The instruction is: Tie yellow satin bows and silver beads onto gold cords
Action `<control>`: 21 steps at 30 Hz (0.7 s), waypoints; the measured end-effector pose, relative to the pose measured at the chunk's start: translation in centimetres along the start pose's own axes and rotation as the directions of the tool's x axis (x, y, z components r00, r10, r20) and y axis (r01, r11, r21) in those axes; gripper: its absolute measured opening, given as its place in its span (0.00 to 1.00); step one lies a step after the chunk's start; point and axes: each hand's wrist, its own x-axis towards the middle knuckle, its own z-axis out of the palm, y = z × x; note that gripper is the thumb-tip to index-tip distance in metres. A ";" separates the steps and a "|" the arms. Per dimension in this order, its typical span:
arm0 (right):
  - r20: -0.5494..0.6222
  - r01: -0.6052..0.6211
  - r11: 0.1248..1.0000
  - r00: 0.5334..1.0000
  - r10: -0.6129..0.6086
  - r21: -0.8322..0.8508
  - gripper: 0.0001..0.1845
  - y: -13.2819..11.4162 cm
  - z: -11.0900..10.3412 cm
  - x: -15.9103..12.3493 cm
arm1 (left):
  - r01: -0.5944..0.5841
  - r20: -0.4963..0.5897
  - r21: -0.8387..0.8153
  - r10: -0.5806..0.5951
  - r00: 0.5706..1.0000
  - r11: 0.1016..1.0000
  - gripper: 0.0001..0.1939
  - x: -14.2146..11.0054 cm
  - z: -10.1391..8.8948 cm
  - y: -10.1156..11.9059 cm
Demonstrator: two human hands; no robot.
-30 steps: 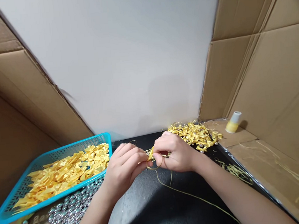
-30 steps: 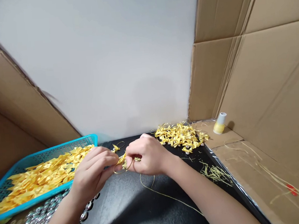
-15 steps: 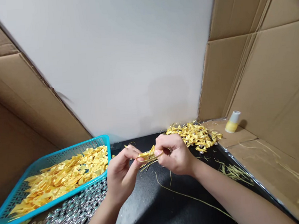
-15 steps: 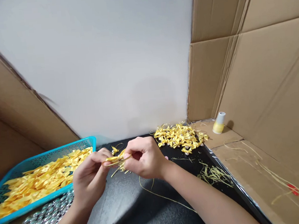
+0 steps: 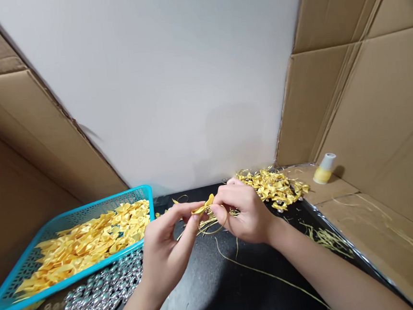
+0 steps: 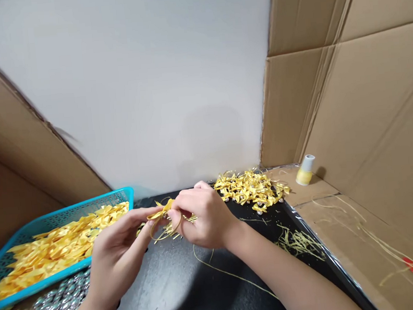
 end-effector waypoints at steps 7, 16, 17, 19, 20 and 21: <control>-0.059 -0.034 0.999 0.998 0.036 0.025 0.12 -0.2 0.1 0.0 | 0.290 0.042 -0.305 -0.292 0.956 0.907 0.06 0.3 0.3 0.9; -0.040 -0.061 0.996 0.997 0.064 0.063 0.12 -0.3 -0.1 0.1 | 0.373 0.104 -0.377 -0.361 0.927 0.848 0.08 0.4 0.1 0.3; -0.028 -0.067 0.996 0.997 0.069 0.067 0.12 -0.3 -0.1 0.1 | 0.374 0.107 -0.373 -0.361 0.926 0.849 0.09 0.4 0.1 0.4; -0.010 -0.070 0.995 0.997 0.071 0.066 0.11 -0.5 -0.2 0.1 | 0.371 0.109 -0.355 -0.357 0.928 0.858 0.09 0.4 0.0 0.7; -0.007 -0.066 0.996 0.998 0.067 0.058 0.10 -0.7 -0.3 0.1 | 0.367 0.105 -0.342 -0.353 0.930 0.865 0.09 0.4 0.0 0.8; -0.009 -0.062 0.997 0.998 0.062 0.043 0.08 -0.8 -0.4 0.2 | 0.360 0.095 -0.328 -0.348 0.933 0.873 0.08 0.5 0.0 1.0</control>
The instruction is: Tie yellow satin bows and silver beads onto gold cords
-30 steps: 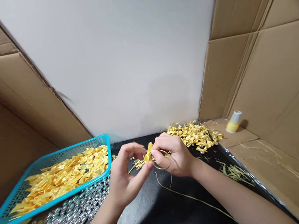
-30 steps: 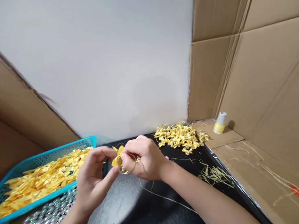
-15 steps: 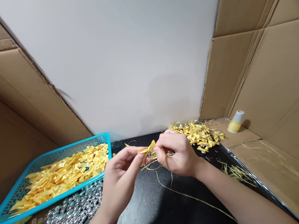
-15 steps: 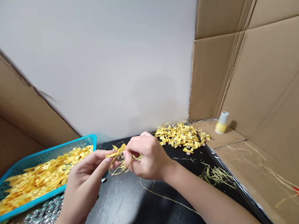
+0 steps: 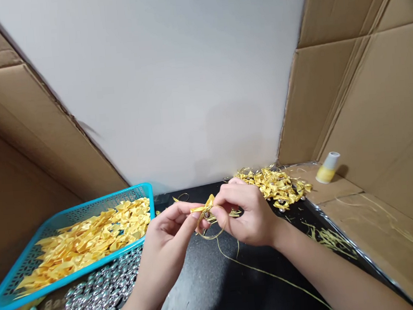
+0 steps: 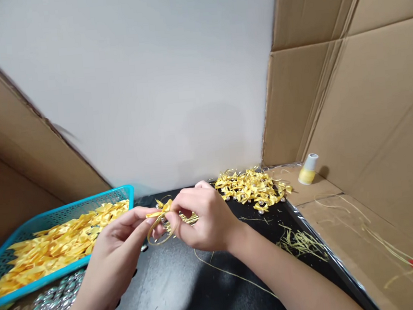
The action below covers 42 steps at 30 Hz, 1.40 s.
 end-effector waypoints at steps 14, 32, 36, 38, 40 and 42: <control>0.216 0.129 0.932 0.975 -0.056 -0.340 0.13 -0.4 -0.7 0.2 | -0.185 -0.002 0.320 0.196 0.981 0.929 0.05 -0.6 -0.2 0.0; 0.194 -0.344 0.908 0.933 0.303 0.240 0.15 0.2 0.2 0.1 | -0.109 -0.033 0.208 0.118 0.992 0.972 0.08 -0.2 0.4 -0.2; 0.145 -0.241 0.961 0.965 0.221 0.139 0.15 -0.2 0.4 0.0 | -0.318 -0.026 0.501 0.381 0.924 0.805 0.07 -0.4 0.4 -0.1; 0.143 -0.191 0.973 0.975 0.172 0.133 0.15 -0.3 0.4 0.0 | -0.384 0.038 0.578 0.446 0.894 0.720 0.09 -0.4 0.2 -0.1; 0.175 -0.221 0.956 0.966 0.188 0.191 0.15 -0.4 0.3 0.0 | -0.398 0.085 0.559 0.427 0.900 0.728 0.11 -0.3 0.1 0.0; 0.246 -0.336 0.888 0.932 0.266 0.314 0.14 -0.4 0.3 0.1 | -0.342 0.091 0.456 0.339 0.936 0.822 0.13 -0.3 0.0 -0.1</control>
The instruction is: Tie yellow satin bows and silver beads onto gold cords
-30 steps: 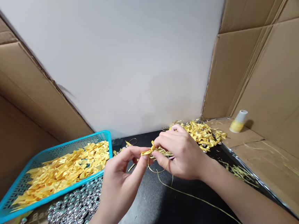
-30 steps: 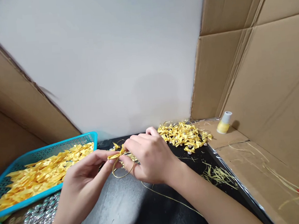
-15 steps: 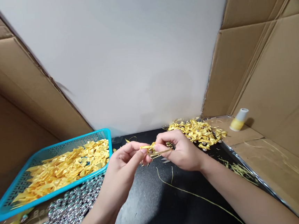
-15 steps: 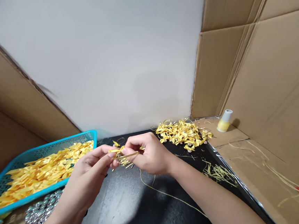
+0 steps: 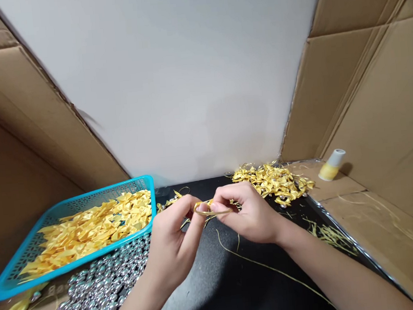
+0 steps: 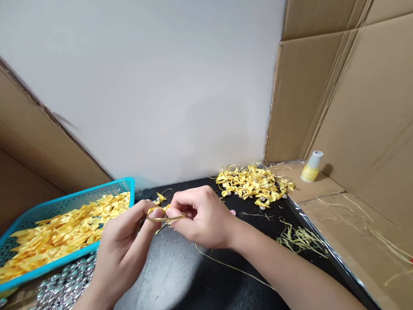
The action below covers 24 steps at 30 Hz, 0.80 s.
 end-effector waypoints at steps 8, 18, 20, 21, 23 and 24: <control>0.065 -0.094 0.801 0.995 0.069 0.592 0.12 1.7 1.1 0.3 | 0.297 0.127 -0.682 -0.292 0.948 0.668 0.16 -0.5 1.7 -0.6; 0.080 -0.166 0.738 0.985 0.150 0.654 0.16 1.4 1.6 0.1 | 0.358 0.194 -0.847 -0.398 0.897 0.392 0.15 -0.4 2.4 0.3; 0.088 -0.158 0.818 0.987 0.131 0.553 0.16 1.1 1.1 0.0 | 0.388 0.215 -0.786 -0.376 0.901 0.481 0.15 -0.5 2.1 -0.2; 0.098 -0.152 0.851 0.988 0.119 0.503 0.16 1.0 0.8 -0.1 | 0.398 0.223 -0.748 -0.364 0.904 0.531 0.14 -0.5 1.9 -0.5; 0.138 -0.143 0.878 0.986 0.089 0.458 0.13 0.9 -0.1 -0.1 | 0.393 0.211 -0.688 -0.350 0.913 0.610 0.15 -0.5 1.4 -0.9; 0.160 -0.137 0.878 0.985 0.070 0.459 0.13 0.8 -0.5 -0.1 | 0.380 0.191 -0.668 -0.346 0.919 0.640 0.16 -0.4 1.2 -1.0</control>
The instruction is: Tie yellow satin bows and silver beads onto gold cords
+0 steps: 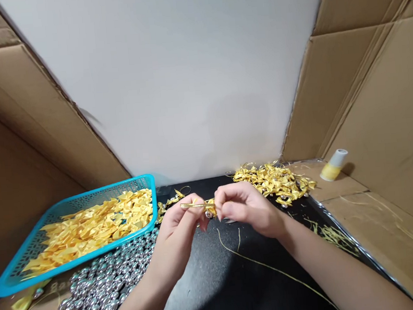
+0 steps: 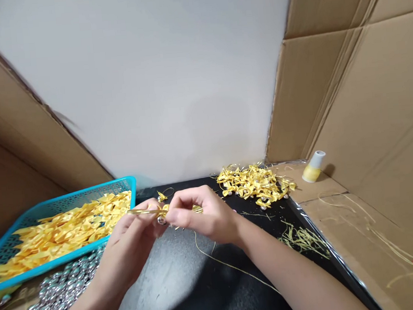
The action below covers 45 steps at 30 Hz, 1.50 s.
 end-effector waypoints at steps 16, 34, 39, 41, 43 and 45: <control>-0.039 -0.057 0.832 0.998 0.042 -0.552 0.10 -2.7 0.2 -0.4 | -0.269 0.109 0.640 0.261 0.959 0.720 0.15 -0.4 0.0 1.8; -0.150 -0.099 0.943 0.987 0.053 -0.317 0.09 -1.8 0.4 -0.1 | -0.171 0.152 0.451 0.113 0.982 0.876 0.18 -0.1 -0.1 1.7; -0.172 -0.066 0.995 0.984 0.052 -0.077 0.09 -0.7 0.8 0.2 | -0.072 0.077 0.089 0.066 0.995 0.993 0.18 0.0 0.5 0.9; -0.193 -0.042 0.998 0.981 0.033 -0.039 0.10 -0.4 1.0 0.3 | -0.048 0.053 -0.012 0.049 0.997 0.999 0.17 0.0 0.7 0.6; -0.207 -0.027 1.000 0.978 0.025 -0.007 0.10 -0.2 1.1 0.3 | -0.028 0.037 -0.084 0.031 0.999 0.996 0.15 0.0 0.9 0.5; -0.199 -0.026 1.000 0.980 0.027 0.009 0.10 -0.1 1.2 0.4 | -0.017 0.034 -0.106 0.021 0.999 0.994 0.15 -0.1 0.8 0.5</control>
